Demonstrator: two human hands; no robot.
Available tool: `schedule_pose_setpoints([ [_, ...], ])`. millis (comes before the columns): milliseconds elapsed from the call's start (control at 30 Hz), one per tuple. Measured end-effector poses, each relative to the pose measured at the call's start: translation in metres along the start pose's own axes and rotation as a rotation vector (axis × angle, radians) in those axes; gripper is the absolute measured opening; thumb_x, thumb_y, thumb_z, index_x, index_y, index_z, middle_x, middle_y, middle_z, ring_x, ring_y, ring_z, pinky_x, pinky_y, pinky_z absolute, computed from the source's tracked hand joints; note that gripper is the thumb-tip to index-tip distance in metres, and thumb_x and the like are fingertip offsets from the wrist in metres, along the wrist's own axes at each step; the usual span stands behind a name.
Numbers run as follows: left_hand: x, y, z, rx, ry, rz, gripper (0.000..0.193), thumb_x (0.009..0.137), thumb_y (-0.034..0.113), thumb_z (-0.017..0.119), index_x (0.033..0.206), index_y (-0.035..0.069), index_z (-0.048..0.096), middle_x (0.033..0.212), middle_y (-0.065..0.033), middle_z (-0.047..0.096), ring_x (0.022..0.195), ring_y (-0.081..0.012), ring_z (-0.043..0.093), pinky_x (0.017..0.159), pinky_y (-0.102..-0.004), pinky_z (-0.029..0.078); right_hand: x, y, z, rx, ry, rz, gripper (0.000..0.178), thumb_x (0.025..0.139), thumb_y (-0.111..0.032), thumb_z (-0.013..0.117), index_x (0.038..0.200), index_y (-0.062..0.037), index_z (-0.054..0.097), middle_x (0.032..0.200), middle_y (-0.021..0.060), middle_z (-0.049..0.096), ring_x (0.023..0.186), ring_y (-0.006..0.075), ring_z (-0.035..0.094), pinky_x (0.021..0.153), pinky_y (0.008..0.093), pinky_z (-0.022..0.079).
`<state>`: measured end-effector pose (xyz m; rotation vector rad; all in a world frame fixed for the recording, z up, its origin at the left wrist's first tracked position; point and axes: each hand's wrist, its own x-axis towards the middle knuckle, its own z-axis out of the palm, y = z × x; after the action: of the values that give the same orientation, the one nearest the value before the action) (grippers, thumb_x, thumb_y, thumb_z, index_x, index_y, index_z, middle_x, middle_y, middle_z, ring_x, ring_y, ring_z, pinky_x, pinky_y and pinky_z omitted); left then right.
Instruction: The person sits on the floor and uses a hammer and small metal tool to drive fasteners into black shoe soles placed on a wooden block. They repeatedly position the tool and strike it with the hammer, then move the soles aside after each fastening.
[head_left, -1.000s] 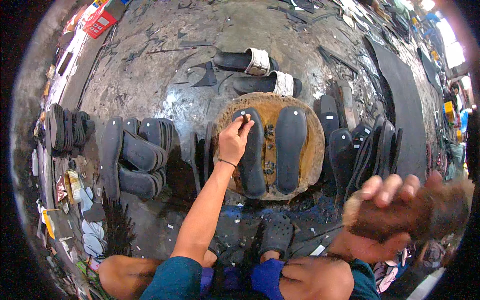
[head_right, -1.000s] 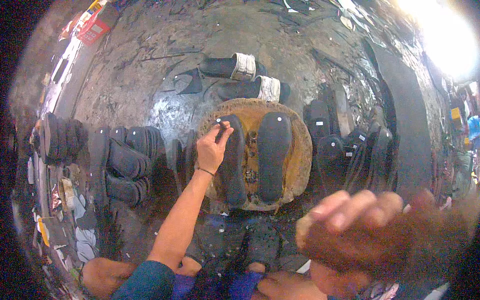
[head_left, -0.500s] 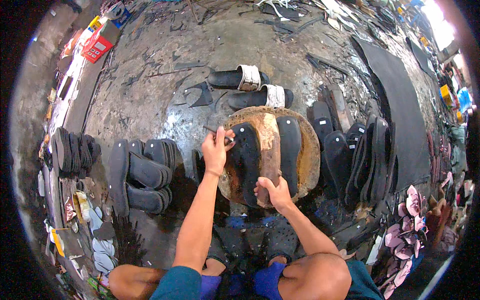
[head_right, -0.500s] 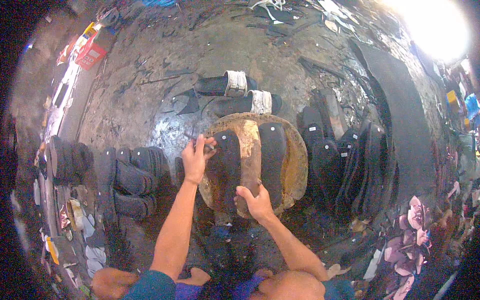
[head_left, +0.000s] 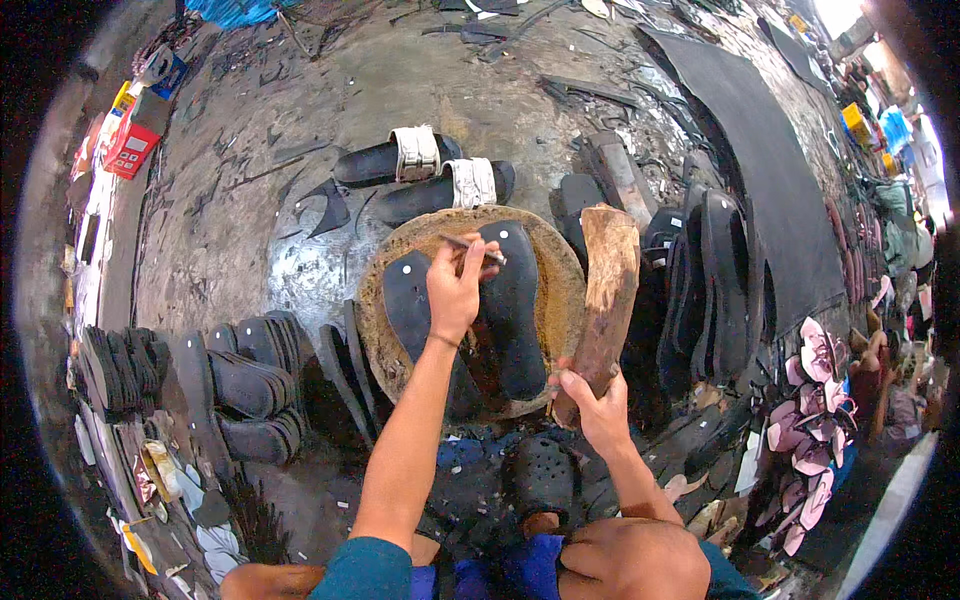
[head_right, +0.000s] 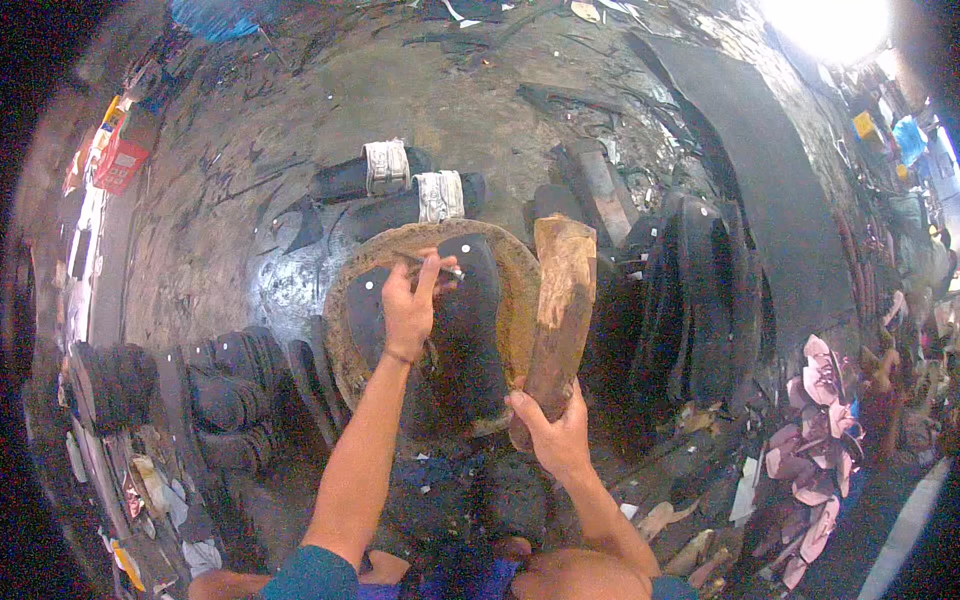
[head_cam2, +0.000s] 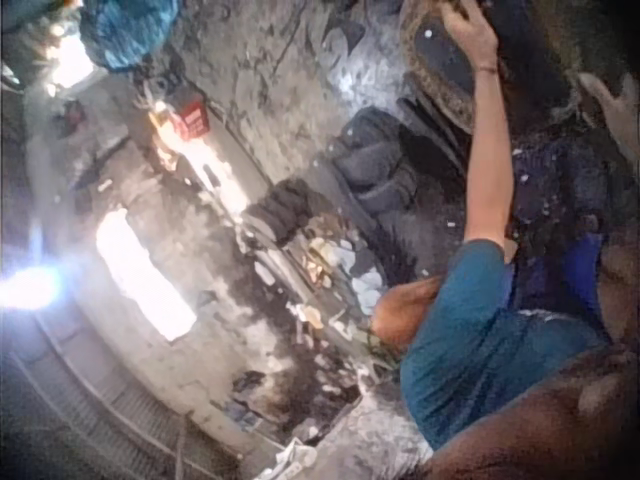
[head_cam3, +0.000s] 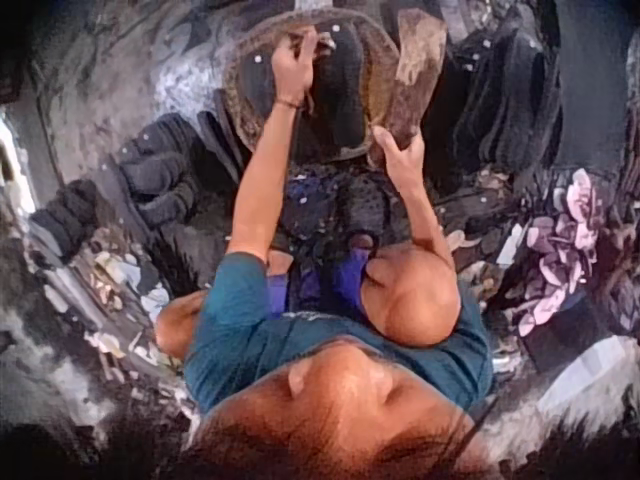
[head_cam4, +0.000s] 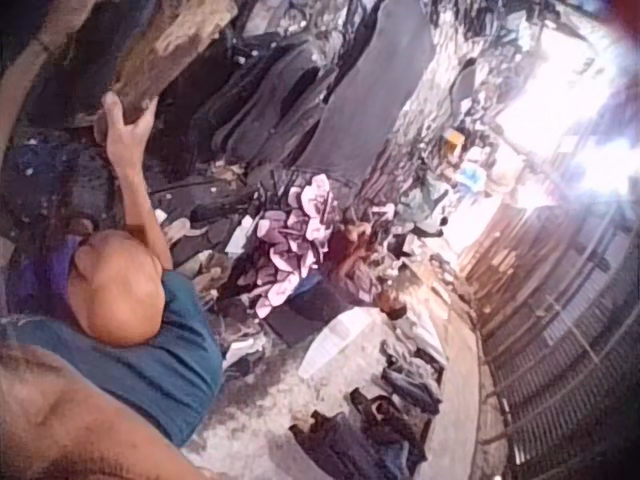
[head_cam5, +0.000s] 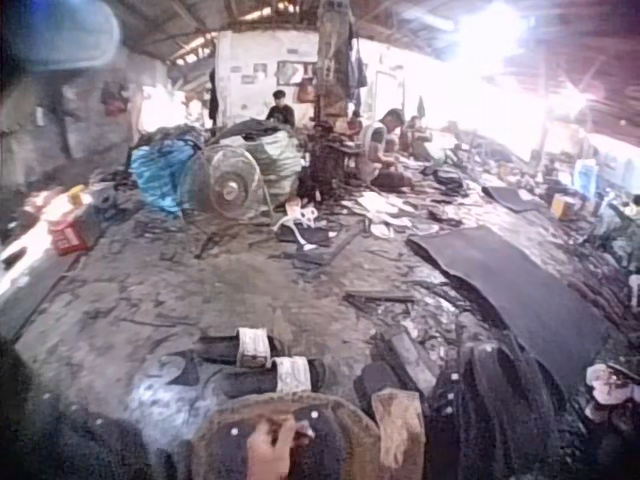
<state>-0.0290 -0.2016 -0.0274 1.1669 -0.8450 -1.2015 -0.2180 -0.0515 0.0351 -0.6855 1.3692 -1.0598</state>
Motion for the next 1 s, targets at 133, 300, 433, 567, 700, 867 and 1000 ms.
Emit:
schedule_pose_setpoints([
  [133, 0.012, -0.016, 0.009, 0.244, -0.014, 0.005, 0.022, 0.099, 0.021, 0.063, 0.108, 0.001, 0.063, 0.100, -0.0093, 0.073, 0.089, -0.0147, 0.070, 0.071, -0.0285, 0.060, -0.012, -0.002, -0.011, -0.112, 0.032, -0.036, 0.047, 0.086, -0.012, 0.074, 0.126, 0.0000, 0.051, 0.106, 0.0086, 0.067, 0.094, 0.0167, 0.065, 0.083, 0.0321, 0.053],
  [300, 0.011, -0.015, 0.019, 0.352, 0.045, 0.058, 0.023, 0.096, 0.025, 0.068, 0.101, 0.003, 0.069, 0.086, -0.0061, 0.073, 0.079, -0.0115, 0.070, 0.068, -0.0278, 0.056, -0.018, -0.036, -0.010, -0.070, -0.010, -0.073, 0.049, 0.084, -0.007, 0.076, 0.125, -0.0007, 0.051, 0.105, 0.0074, 0.067, 0.092, 0.0164, 0.065, 0.082, 0.0322, 0.053],
  [433, 0.003, -0.011, 0.012, 0.595, 0.080, 0.216, 0.021, 0.093, 0.025, 0.072, 0.098, 0.005, 0.071, 0.078, -0.0062, 0.072, 0.073, -0.0113, 0.070, 0.065, -0.0276, 0.053, -0.028, -0.107, 0.002, 0.073, -0.068, -0.157, 0.052, 0.078, 0.002, 0.076, 0.124, -0.0020, 0.054, 0.101, 0.0082, 0.069, 0.093, 0.0191, 0.067, 0.082, 0.0318, 0.053],
  [567, -0.001, -0.019, 0.020, 0.689, 0.085, 0.390, 0.021, 0.090, 0.024, 0.073, 0.099, 0.005, 0.072, 0.082, -0.0093, 0.073, 0.072, -0.0207, 0.071, 0.066, -0.0303, 0.055, -0.018, -0.156, 0.021, 0.399, -0.141, -1.086, 0.068, 0.087, -0.029, 0.076, 0.140, -0.0011, 0.044, 0.111, 0.0101, 0.065, 0.087, 0.0232, 0.066, 0.073, 0.0351, 0.057],
  [700, -0.001, -0.034, 0.015, 0.754, -0.036, 0.524, 0.019, 0.090, 0.019, 0.073, 0.104, 0.006, 0.071, 0.082, -0.0110, 0.072, 0.073, -0.0304, 0.070, 0.069, -0.0378, 0.056, 0.040, -0.038, -0.013, -0.589, -0.209, -0.378, 0.055, 0.089, -0.028, 0.074, 0.129, 0.0002, 0.050, 0.100, 0.0091, 0.066, 0.080, 0.0220, 0.067, 0.069, 0.0351, 0.057],
  [867, -0.010, -0.012, 0.017, 0.928, -0.152, 0.316, 0.016, 0.092, 0.019, 0.069, 0.098, 0.004, 0.065, 0.090, -0.0168, 0.070, 0.077, -0.0393, 0.067, 0.072, -0.0452, 0.054, 0.047, 0.017, 0.004, -0.159, -0.154, 0.032, 0.040, 0.090, -0.027, 0.071, 0.115, 0.0018, 0.057, 0.086, 0.0078, 0.067, 0.071, 0.0206, 0.067, 0.065, 0.0352, 0.057],
  [1000, 0.014, 0.012, 0.013, 0.242, 0.096, -0.125, 0.026, 0.099, 0.026, 0.062, 0.090, 0.002, 0.062, 0.092, -0.0141, 0.072, 0.080, -0.0258, 0.071, 0.066, -0.0364, 0.056, 0.061, 0.031, 0.012, -0.019, -0.189, 0.211, 0.032, 0.092, -0.027, 0.068, 0.109, -0.0007, 0.060, 0.093, 0.0107, 0.070, 0.077, 0.0194, 0.069, 0.070, 0.0322, 0.057],
])
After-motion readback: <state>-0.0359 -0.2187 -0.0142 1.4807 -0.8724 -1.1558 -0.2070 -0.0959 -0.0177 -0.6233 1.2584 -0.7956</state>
